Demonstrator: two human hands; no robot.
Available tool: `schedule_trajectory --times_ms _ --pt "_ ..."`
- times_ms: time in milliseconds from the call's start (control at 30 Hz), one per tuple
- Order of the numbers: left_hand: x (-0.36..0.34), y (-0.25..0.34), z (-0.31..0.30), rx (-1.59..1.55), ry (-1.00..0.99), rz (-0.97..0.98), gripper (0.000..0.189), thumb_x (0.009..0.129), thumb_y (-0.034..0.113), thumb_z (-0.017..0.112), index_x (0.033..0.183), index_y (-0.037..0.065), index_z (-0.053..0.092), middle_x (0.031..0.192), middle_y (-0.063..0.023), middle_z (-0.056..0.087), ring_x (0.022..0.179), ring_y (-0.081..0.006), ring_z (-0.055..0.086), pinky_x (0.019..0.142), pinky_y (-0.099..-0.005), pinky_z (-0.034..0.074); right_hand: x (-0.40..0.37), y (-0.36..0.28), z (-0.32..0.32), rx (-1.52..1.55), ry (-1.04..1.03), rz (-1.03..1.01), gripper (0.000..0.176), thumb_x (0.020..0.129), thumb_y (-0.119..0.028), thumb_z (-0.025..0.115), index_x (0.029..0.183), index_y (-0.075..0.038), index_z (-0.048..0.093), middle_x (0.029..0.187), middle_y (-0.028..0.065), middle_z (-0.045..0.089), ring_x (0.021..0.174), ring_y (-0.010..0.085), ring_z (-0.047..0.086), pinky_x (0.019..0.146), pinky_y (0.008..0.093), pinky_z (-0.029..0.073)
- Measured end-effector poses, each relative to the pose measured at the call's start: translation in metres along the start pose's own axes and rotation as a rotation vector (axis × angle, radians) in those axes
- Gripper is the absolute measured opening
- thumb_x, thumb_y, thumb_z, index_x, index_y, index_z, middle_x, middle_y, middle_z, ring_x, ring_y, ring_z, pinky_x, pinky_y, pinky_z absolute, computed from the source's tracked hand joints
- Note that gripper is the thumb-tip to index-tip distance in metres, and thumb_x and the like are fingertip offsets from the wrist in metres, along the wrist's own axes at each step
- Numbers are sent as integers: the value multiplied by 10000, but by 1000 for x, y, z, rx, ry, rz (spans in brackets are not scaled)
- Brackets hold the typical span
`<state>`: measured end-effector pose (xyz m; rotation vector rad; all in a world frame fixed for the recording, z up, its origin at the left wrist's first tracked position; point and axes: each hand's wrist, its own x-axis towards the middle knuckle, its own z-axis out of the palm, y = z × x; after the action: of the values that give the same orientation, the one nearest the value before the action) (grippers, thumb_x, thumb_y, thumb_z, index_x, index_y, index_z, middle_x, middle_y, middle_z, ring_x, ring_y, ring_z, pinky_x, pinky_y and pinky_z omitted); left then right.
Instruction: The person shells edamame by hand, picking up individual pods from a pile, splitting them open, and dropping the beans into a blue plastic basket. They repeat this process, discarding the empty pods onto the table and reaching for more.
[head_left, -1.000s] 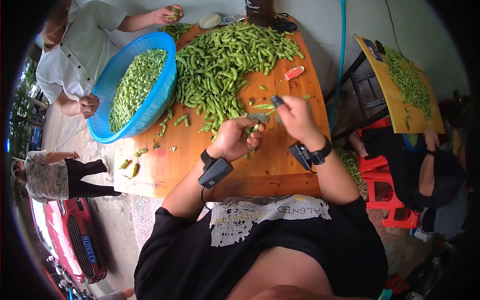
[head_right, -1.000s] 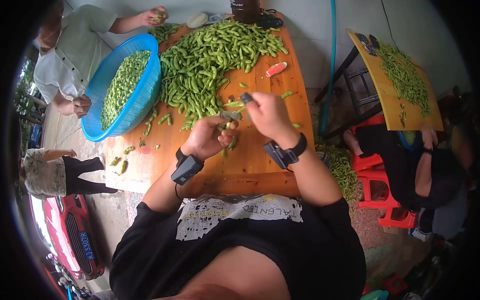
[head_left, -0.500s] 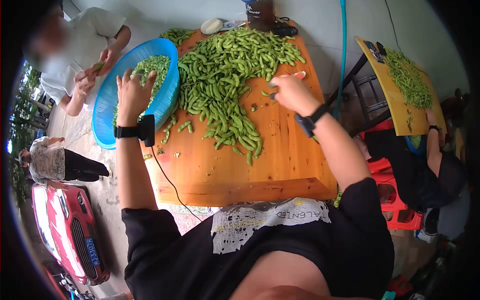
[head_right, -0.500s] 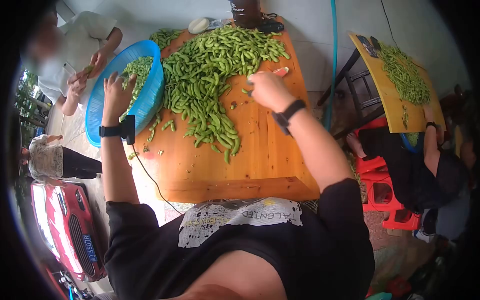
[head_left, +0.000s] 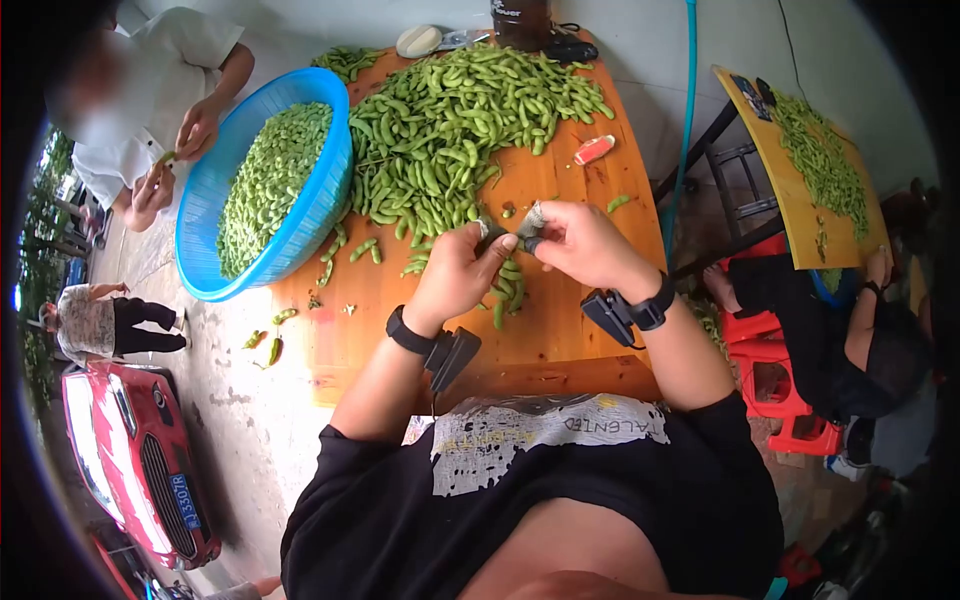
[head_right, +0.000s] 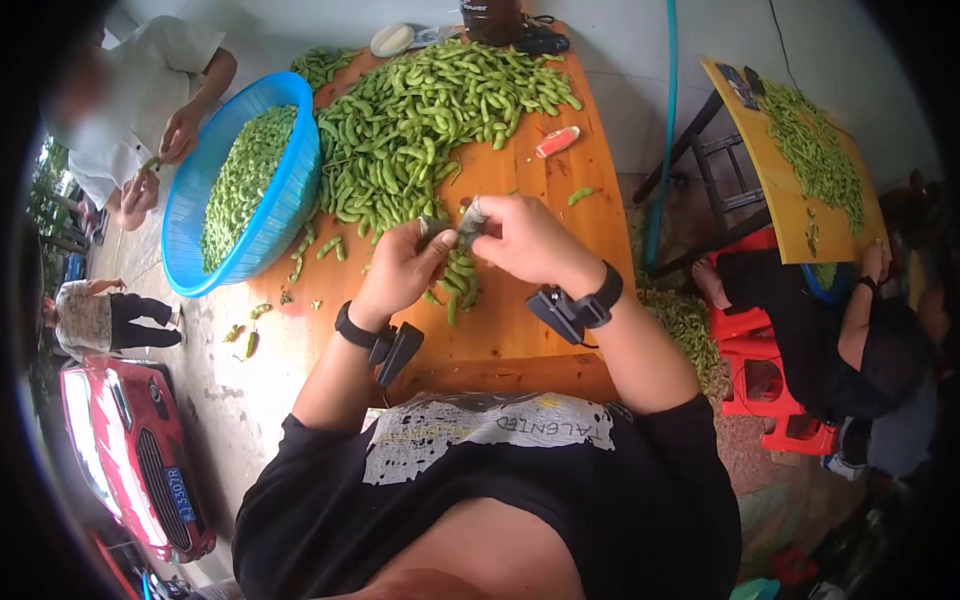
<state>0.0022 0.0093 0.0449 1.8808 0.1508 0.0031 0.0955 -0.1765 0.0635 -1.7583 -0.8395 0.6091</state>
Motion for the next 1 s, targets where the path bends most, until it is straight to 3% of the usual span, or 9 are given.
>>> schedule_trajectory --times_ms 100,167,267,433,500,667,733,867,1000 --pt "2 -7 3 44 16 100 313 947 213 640 730 4 553 539 24 499 500 -46 430 444 -255 355 -4 11 6 -79 22 -5 139 847 32 565 974 -1 610 831 23 641 713 79 607 631 246 511" --pt "0 -6 10 -53 98 98 313 947 206 639 718 12 550 539 34 491 502 -42 415 442 -247 342 -4 19 16 318 164 -49 171 873 39 553 1020 -2 630 896 15 652 750 71 609 653 234 524" --pt "-1 -11 16 -152 211 97 292 946 188 642 716 28 561 544 52 479 507 -32 387 443 -236 328 -4 21 23 588 152 6 131 863 30 593 989 21 627 887 24 658 747 69 614 659 235 520" --pt "-3 -20 25 -151 314 217 262 977 179 590 746 61 555 592 46 501 507 -33 402 461 -214 315 -1 22 36 573 227 -39 140 850 36 597 984 15 632 867 19 654 739 68 612 633 231 514" --pt "-4 -20 27 -263 290 165 266 983 174 576 740 71 540 586 49 484 503 -35 383 459 -219 298 1 25 41 564 237 -69 134 842 33 605 973 20 632 857 15 651 727 67 610 621 234 514" --pt "-4 -23 30 -748 129 18 238 979 175 575 760 84 559 591 45 469 498 -42 355 447 -234 279 -6 17 43 58 408 -284 173 758 -1 679 918 13 616 778 80 642 640 135 639 603 266 511" --pt "-4 -19 31 -986 74 -181 239 990 181 543 762 110 535 593 44 438 474 -61 324 433 -238 249 -6 17 41 -67 426 -345 175 731 -1 680 886 7 600 761 103 626 635 191 637 594 296 509" --pt "-4 -22 28 -1080 24 -299 214 996 180 521 791 119 529 603 46 413 467 -68 287 432 -230 236 -4 18 39 -385 437 -486 201 655 -15 685 787 -15 533 712 130 575 643 326 590 575 393 490" --pt "-1 -35 28 -1180 -46 -430 188 1003 204 494 833 125 515 611 39 405 460 -78 276 426 -231 238 -1 19 33 -510 398 -557 220 647 -34 684 771 -28 503 703 120 555 672 332 572 577 424 477"
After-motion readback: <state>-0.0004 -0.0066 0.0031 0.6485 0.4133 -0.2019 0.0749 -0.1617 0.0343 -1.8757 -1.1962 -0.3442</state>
